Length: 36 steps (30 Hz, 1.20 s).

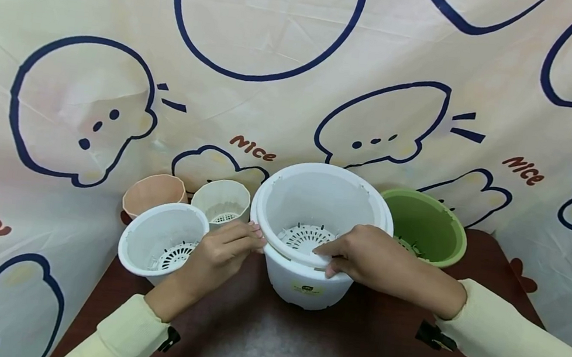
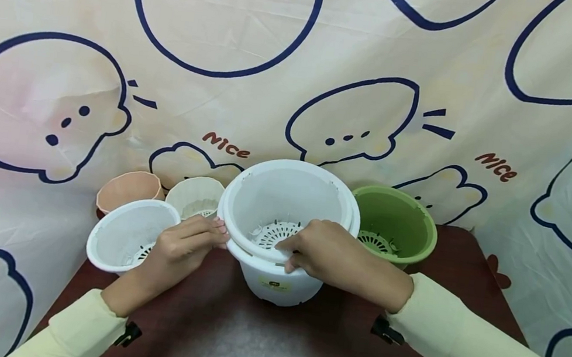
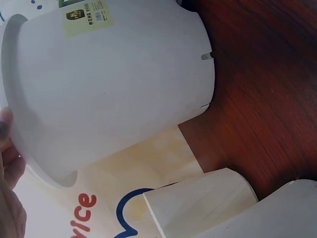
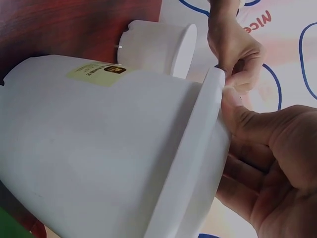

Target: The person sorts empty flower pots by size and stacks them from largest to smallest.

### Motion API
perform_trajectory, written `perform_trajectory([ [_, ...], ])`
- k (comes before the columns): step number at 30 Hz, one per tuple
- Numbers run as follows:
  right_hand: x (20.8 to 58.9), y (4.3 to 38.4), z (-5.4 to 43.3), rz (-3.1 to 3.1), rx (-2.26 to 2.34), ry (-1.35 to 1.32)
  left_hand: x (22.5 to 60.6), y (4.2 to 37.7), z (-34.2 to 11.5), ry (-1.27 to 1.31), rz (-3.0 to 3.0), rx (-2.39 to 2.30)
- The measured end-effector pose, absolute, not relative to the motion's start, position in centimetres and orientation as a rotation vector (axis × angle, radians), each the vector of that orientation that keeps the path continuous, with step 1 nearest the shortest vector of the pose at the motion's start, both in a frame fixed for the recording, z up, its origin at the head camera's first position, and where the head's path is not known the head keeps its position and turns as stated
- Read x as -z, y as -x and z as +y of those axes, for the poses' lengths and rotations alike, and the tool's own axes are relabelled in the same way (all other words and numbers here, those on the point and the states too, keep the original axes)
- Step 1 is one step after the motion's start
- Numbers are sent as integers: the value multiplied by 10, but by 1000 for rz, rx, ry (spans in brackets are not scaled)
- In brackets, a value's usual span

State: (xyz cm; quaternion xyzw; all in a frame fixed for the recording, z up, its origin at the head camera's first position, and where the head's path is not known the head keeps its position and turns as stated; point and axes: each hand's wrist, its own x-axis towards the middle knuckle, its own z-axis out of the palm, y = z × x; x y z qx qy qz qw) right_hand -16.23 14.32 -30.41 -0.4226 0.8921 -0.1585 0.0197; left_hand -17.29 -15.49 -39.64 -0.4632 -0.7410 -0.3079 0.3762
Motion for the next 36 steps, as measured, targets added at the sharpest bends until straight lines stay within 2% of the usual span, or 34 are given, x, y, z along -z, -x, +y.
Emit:
perform_trajectory([
  [22,298,162,163,2895,548,1158,399,173,-155,1208,-1860,775],
  [28,287,167,189,3192,566,1169,398,173,-156,1217,-1898,778],
  [36,292,187,249,3423,404,893,393,171,-157,1230,-1906,771],
])
